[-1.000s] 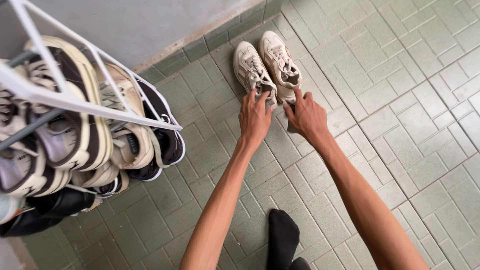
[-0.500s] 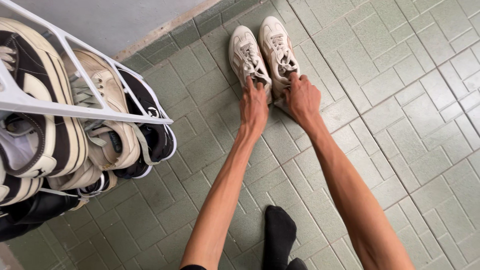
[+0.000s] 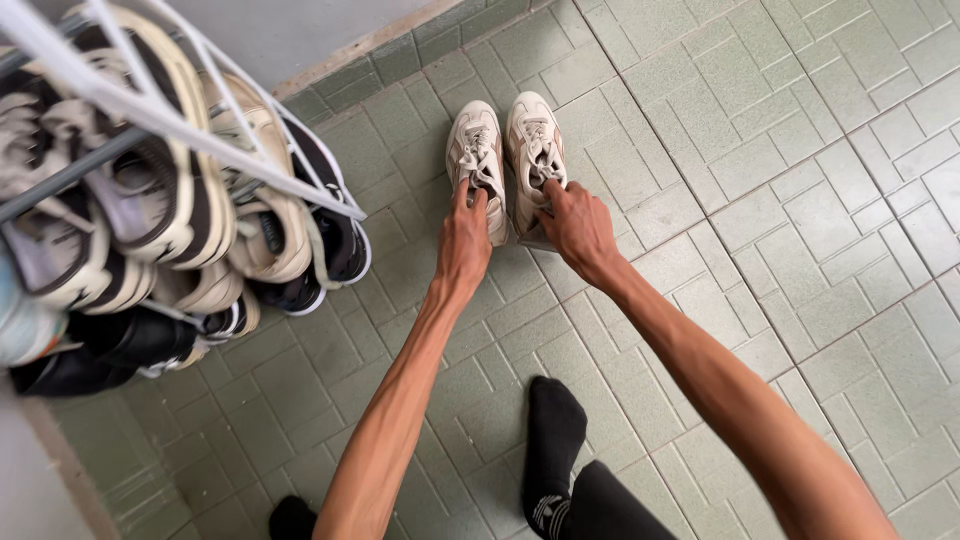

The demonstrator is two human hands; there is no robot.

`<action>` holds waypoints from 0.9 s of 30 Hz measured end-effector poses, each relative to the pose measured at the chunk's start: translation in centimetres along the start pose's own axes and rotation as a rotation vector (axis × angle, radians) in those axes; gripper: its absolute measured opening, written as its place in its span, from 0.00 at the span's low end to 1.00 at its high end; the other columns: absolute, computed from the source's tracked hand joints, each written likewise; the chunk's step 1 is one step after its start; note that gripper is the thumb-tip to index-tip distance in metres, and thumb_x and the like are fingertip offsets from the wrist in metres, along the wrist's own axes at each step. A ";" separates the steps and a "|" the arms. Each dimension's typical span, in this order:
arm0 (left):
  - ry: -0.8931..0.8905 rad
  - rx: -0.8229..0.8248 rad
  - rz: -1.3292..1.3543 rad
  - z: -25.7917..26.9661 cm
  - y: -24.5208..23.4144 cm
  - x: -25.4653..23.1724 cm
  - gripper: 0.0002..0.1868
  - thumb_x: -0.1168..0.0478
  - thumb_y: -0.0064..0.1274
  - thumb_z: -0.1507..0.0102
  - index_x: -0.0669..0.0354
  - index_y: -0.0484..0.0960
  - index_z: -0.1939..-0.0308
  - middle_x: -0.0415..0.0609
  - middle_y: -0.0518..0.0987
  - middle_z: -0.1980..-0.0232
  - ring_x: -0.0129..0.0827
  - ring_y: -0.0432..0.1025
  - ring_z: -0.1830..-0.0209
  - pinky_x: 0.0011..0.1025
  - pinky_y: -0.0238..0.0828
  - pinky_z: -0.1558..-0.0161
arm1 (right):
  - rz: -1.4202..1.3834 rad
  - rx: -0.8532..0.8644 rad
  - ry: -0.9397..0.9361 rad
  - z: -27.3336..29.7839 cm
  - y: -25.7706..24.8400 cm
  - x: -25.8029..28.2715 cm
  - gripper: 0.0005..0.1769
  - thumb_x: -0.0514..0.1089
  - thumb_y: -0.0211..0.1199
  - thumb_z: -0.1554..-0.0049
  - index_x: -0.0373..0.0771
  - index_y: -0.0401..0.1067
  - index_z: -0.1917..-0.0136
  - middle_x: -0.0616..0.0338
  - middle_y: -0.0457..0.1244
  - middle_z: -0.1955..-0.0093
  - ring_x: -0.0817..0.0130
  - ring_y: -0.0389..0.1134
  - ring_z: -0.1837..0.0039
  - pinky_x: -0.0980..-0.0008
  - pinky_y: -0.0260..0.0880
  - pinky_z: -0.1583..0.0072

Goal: The person sits on a small blue stool and wipes a pair of beige sneakers with a cloth. They clean the upper, sides, and sole of each shoe individually, then place them back on a white shoe rack.

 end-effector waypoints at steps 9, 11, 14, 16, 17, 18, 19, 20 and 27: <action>-0.062 -0.071 0.080 7.4 -12.1 -4.6 0.13 0.76 0.52 0.40 0.70 0.74 0.50 0.66 0.68 0.40 0.62 0.76 0.56 0.50 0.78 0.56 | 0.004 -0.045 -0.209 7.9 -6.0 9.9 0.17 0.46 0.66 0.44 0.35 0.69 0.46 0.38 0.66 0.56 0.40 0.70 0.58 0.46 0.71 0.57; -0.069 -0.086 0.059 9.5 -14.2 -5.1 0.14 0.76 0.53 0.41 0.70 0.74 0.51 0.65 0.68 0.40 0.62 0.76 0.56 0.51 0.77 0.56 | 0.001 -0.039 -0.230 9.7 -6.5 11.6 0.17 0.46 0.66 0.43 0.35 0.69 0.46 0.38 0.66 0.55 0.40 0.70 0.58 0.46 0.71 0.57; -0.079 -0.118 0.054 12.5 -16.8 -5.7 0.14 0.77 0.53 0.41 0.69 0.74 0.51 0.63 0.68 0.41 0.61 0.76 0.56 0.52 0.75 0.57 | -0.034 -0.035 -0.243 12.4 -6.5 13.5 0.17 0.46 0.65 0.44 0.35 0.68 0.45 0.39 0.65 0.55 0.41 0.70 0.58 0.47 0.72 0.58; -0.083 -0.135 0.047 15.1 -18.2 -5.7 0.15 0.77 0.53 0.41 0.68 0.74 0.51 0.62 0.68 0.43 0.61 0.75 0.56 0.52 0.74 0.58 | -0.027 -0.055 -0.269 14.2 -5.6 14.8 0.16 0.45 0.65 0.45 0.37 0.68 0.46 0.38 0.65 0.52 0.41 0.70 0.58 0.46 0.72 0.58; -0.082 -0.144 0.039 16.6 -18.7 -5.6 0.15 0.76 0.53 0.42 0.68 0.74 0.51 0.62 0.68 0.44 0.61 0.75 0.57 0.52 0.74 0.58 | -0.023 -0.065 -0.281 15.0 -4.9 15.5 0.15 0.44 0.65 0.46 0.37 0.69 0.47 0.37 0.65 0.51 0.40 0.70 0.58 0.46 0.72 0.58; -0.078 -0.153 0.027 17.8 -19.2 -5.7 0.16 0.76 0.53 0.42 0.68 0.74 0.51 0.61 0.68 0.46 0.60 0.75 0.57 0.52 0.74 0.58 | -0.025 -0.067 -0.296 16.0 -4.1 16.0 0.15 0.45 0.65 0.45 0.37 0.68 0.47 0.38 0.65 0.51 0.40 0.70 0.57 0.45 0.71 0.58; -0.084 -0.149 0.016 18.8 -19.5 -5.6 0.15 0.77 0.53 0.41 0.67 0.74 0.51 0.61 0.68 0.46 0.60 0.75 0.57 0.52 0.74 0.58 | -0.027 -0.068 -0.311 17.1 -3.2 16.5 0.15 0.45 0.65 0.45 0.37 0.68 0.48 0.38 0.65 0.52 0.39 0.70 0.57 0.45 0.71 0.57; -0.103 -0.144 0.004 20.2 -19.7 -5.3 0.14 0.77 0.52 0.40 0.67 0.75 0.51 0.60 0.68 0.46 0.59 0.75 0.57 0.52 0.74 0.59 | -0.030 -0.058 -0.332 18.2 -2.1 17.1 0.14 0.45 0.65 0.44 0.37 0.68 0.48 0.38 0.65 0.52 0.39 0.69 0.56 0.44 0.71 0.56; -0.204 -0.185 -0.061 30.2 -20.3 -1.1 0.18 0.78 0.52 0.44 0.68 0.75 0.50 0.60 0.67 0.48 0.58 0.75 0.56 0.47 0.76 0.58 | -0.061 0.028 -0.359 23.7 5.1 20.9 0.15 0.45 0.65 0.45 0.39 0.67 0.47 0.39 0.65 0.51 0.38 0.70 0.56 0.44 0.72 0.55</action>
Point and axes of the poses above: each hand's wrist, its own z-axis away from the middle knuckle, its own y-axis out of the palm, x = y × z, the point moved 6 cm from there along -z, towards the middle knuckle
